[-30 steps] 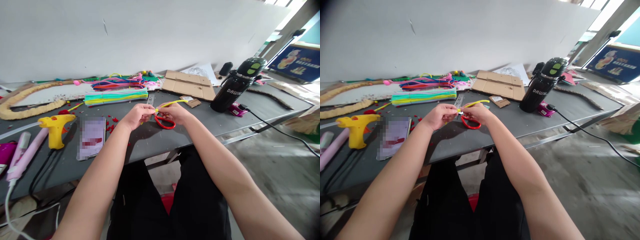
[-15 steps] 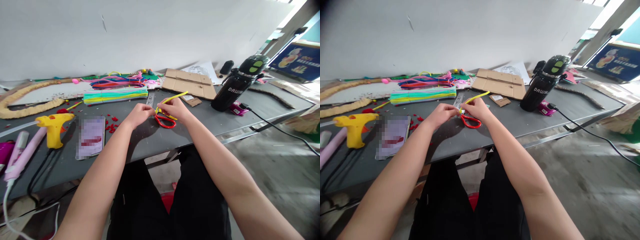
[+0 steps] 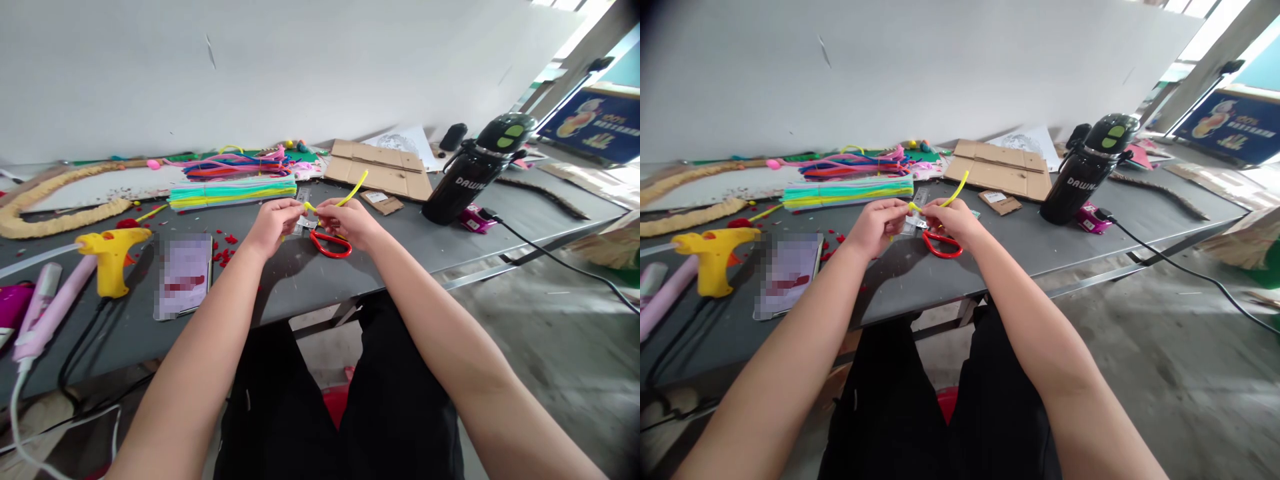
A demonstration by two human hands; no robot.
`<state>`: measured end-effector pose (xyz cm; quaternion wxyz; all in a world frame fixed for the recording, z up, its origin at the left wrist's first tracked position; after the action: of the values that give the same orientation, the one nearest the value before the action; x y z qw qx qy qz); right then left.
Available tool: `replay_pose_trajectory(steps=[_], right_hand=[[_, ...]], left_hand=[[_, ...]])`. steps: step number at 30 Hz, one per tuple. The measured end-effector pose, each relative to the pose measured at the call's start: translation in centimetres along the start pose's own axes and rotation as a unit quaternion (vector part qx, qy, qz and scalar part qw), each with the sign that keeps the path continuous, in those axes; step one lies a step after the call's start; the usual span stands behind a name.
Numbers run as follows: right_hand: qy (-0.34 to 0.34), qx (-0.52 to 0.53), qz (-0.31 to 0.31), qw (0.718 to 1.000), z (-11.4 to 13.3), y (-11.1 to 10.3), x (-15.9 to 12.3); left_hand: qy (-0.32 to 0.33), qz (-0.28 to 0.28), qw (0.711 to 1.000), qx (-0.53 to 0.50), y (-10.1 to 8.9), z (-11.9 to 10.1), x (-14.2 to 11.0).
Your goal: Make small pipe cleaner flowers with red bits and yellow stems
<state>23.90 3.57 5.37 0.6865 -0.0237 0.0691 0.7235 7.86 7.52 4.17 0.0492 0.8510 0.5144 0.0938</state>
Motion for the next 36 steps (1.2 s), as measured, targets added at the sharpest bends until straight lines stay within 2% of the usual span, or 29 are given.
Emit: replay_pose_trajectory(steps=[4,9,13,17,21,24,28,32,36], right_hand=[[0.029,0.034,0.051,0.998,-0.1,-0.1,-0.3],[0.047,0.043,0.085,0.994,-0.2,-0.4,-0.4],[0.019,-0.068,0.102,0.992,-0.3,-0.5,-0.4],[-0.024,-0.205,0.082,0.975,-0.3,-0.6,-0.1],[-0.041,-0.260,0.051,0.963,-0.5,-0.4,0.3],[-0.054,-0.271,0.023,0.961,-0.5,-0.1,0.6],[-0.078,-0.247,-0.011,0.966,-0.1,0.2,0.5],[-0.084,-0.218,-0.046,0.971,0.4,0.3,0.2],[-0.055,-0.132,-0.052,0.988,0.3,0.4,0.3]], left_hand=[[0.001,0.031,0.999,-0.011,0.1,-0.2,-0.2],[-0.023,0.064,0.997,0.028,0.4,-0.2,-0.5],[-0.055,0.095,0.986,0.123,0.7,0.2,-0.7],[-0.055,0.129,0.959,0.245,1.2,0.9,-0.6],[-0.055,0.151,0.946,0.283,1.2,1.9,-0.3],[-0.050,0.127,0.941,0.308,0.8,2.2,-0.2],[-0.037,0.028,0.944,0.328,0.1,1.9,0.0],[-0.005,-0.062,0.957,0.285,-0.2,1.1,0.2],[0.019,-0.106,0.974,0.198,-0.3,0.7,0.3]])
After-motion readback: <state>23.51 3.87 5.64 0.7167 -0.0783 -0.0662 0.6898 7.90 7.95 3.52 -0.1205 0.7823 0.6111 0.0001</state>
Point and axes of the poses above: each hand's wrist, its own x-axis towards the middle knuckle, its own y-axis out of the palm, z = x × y, the point moved 4 cm from there along x, towards the middle knuckle, and after that the axes turned 1 degree about z, right-handed, at the moved point
